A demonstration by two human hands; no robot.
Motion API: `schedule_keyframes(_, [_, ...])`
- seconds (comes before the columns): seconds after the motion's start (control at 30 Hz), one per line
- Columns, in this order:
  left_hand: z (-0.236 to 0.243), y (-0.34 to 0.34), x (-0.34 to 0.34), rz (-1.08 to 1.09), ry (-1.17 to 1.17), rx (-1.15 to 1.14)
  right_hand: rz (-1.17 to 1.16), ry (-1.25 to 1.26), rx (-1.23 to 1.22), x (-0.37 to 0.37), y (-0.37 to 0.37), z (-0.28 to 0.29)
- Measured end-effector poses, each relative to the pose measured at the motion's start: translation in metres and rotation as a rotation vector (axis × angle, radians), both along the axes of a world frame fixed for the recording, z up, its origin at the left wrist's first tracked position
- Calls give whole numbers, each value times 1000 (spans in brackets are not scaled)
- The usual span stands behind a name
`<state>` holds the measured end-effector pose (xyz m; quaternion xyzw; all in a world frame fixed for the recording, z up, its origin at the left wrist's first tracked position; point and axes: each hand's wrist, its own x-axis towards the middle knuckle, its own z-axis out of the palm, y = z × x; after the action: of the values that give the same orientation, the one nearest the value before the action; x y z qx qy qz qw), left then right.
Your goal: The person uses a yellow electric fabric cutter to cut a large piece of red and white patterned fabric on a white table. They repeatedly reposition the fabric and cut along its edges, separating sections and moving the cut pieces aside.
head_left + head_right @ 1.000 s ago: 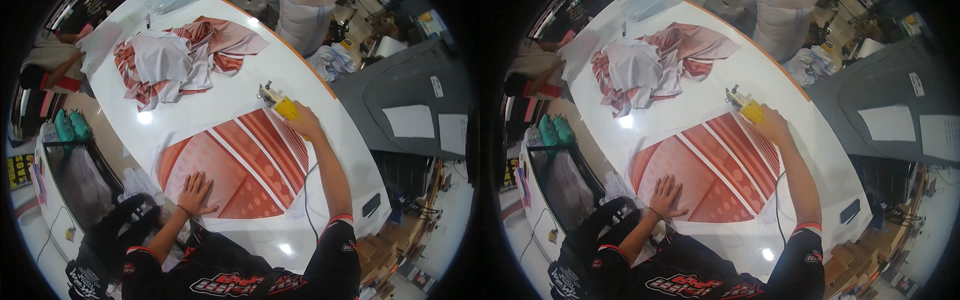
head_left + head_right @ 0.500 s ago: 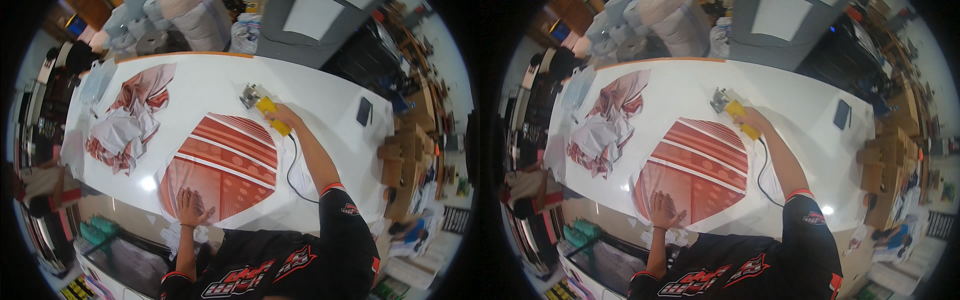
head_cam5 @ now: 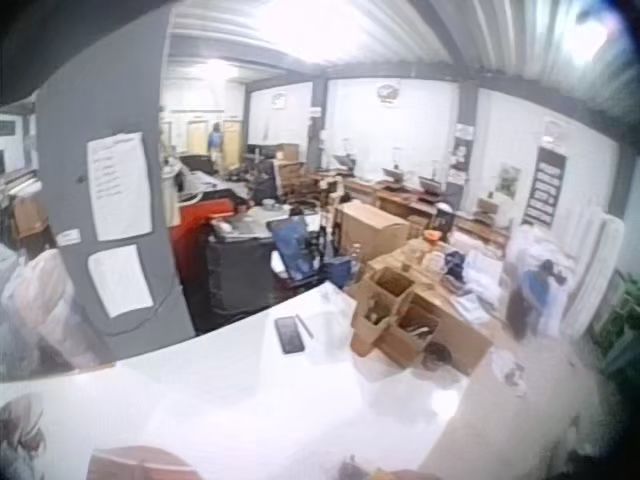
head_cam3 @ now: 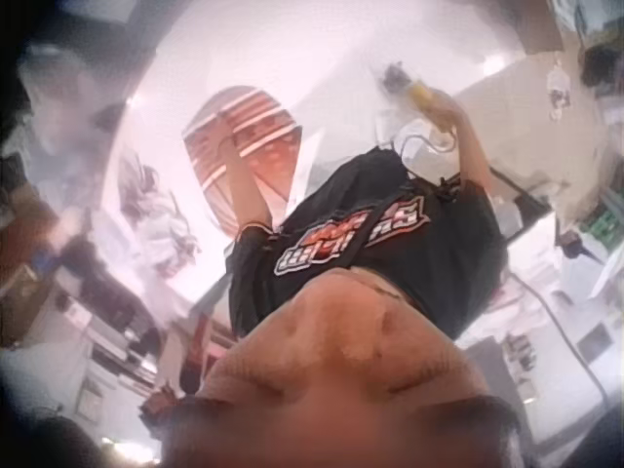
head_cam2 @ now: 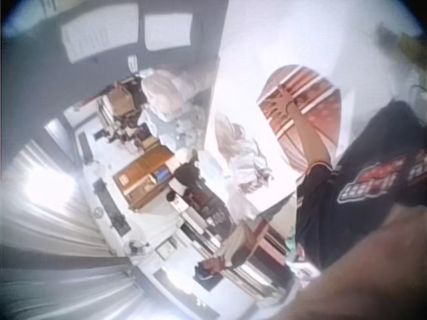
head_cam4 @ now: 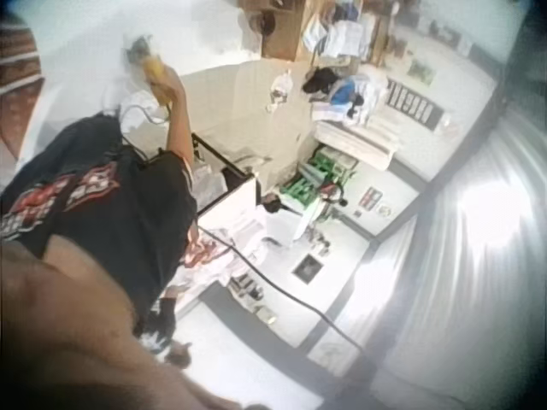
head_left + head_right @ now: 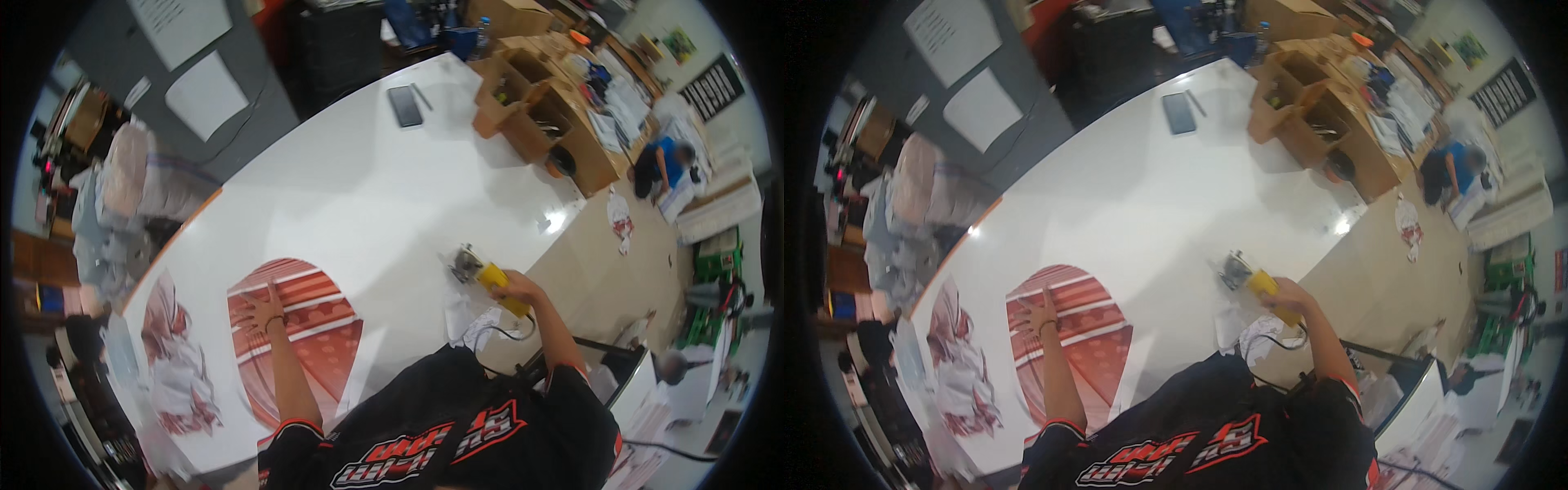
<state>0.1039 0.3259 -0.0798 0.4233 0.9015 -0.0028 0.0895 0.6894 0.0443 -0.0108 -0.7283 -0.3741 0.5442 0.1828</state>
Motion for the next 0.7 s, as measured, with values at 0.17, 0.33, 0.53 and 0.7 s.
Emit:
schedule_keyframes(0.17, [4,24,92,-156,18,-91,-327,23,15,-1,-120,70])
schedule_keyframes(0.33, [75,-7,264,-1103,-250,-275,-652,226,162,-5,-146,53])
schedule_keyframes(0.53, [47,-99,305,-1501,-924,200,-570,212,176,-7,-96,32])
schedule_keyframes(0.7, [11,-74,184,-1037,-736,431,-495,275,168,-3,-44,10])
